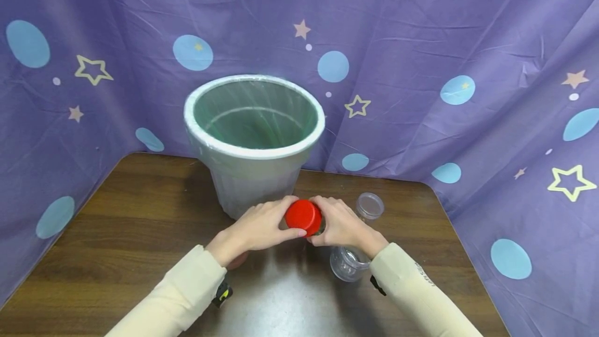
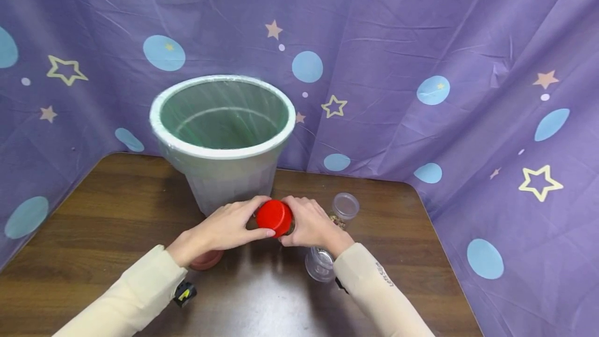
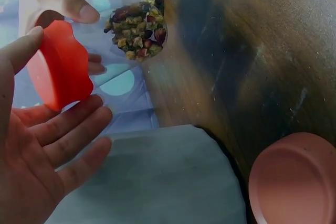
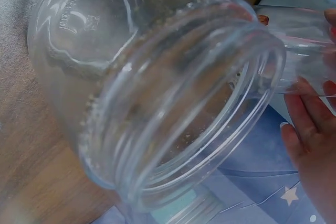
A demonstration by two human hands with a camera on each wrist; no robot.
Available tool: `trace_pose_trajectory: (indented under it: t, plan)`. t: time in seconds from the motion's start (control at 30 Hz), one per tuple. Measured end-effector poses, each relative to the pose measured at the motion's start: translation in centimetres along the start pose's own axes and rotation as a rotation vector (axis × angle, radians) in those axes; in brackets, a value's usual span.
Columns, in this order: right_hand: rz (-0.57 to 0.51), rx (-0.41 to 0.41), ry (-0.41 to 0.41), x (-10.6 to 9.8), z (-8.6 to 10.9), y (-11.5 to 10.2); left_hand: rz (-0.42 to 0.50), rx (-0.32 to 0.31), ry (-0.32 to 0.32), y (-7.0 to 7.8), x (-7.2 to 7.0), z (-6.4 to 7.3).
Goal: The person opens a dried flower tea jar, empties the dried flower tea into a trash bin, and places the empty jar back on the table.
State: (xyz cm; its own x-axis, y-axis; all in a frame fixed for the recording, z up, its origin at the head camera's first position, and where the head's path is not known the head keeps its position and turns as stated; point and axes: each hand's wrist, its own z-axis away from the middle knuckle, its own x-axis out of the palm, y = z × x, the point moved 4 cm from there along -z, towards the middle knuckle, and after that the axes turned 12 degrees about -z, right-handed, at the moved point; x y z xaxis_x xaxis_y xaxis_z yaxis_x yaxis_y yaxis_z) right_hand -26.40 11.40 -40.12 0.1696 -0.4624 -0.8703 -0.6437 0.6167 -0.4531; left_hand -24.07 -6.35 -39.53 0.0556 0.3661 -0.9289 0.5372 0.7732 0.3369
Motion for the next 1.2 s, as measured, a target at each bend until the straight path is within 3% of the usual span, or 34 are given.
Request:
trace_pose_trajectory:
  t: [0.27, 0.43, 0.7, 1.0, 1.2]
  plan:
    - [-0.026, 0.046, -0.017, 0.1, 0.1, -0.2, -0.01, 0.011, 0.002, -0.2, -0.4, 0.3]
    - [-0.04, 0.08, -0.027, 0.2, 0.3, -0.3, -0.077, 0.006, 0.036, -0.1, -0.5, 0.4]
    - [-0.09, 0.123, -0.041, 0.1, 0.8, -0.7, -0.077, 0.012, 0.081, -0.4, -1.0, 0.6]
    - [-0.121, 0.133, -0.081, -0.2, 1.1, -0.4, 0.022, -0.008, 0.129, -0.6, -1.6, 0.7]
    - [-0.168, 0.156, -0.046, -0.1, 1.3, -0.1, 0.108, -0.026, 0.149, -0.8, -1.9, 0.7]
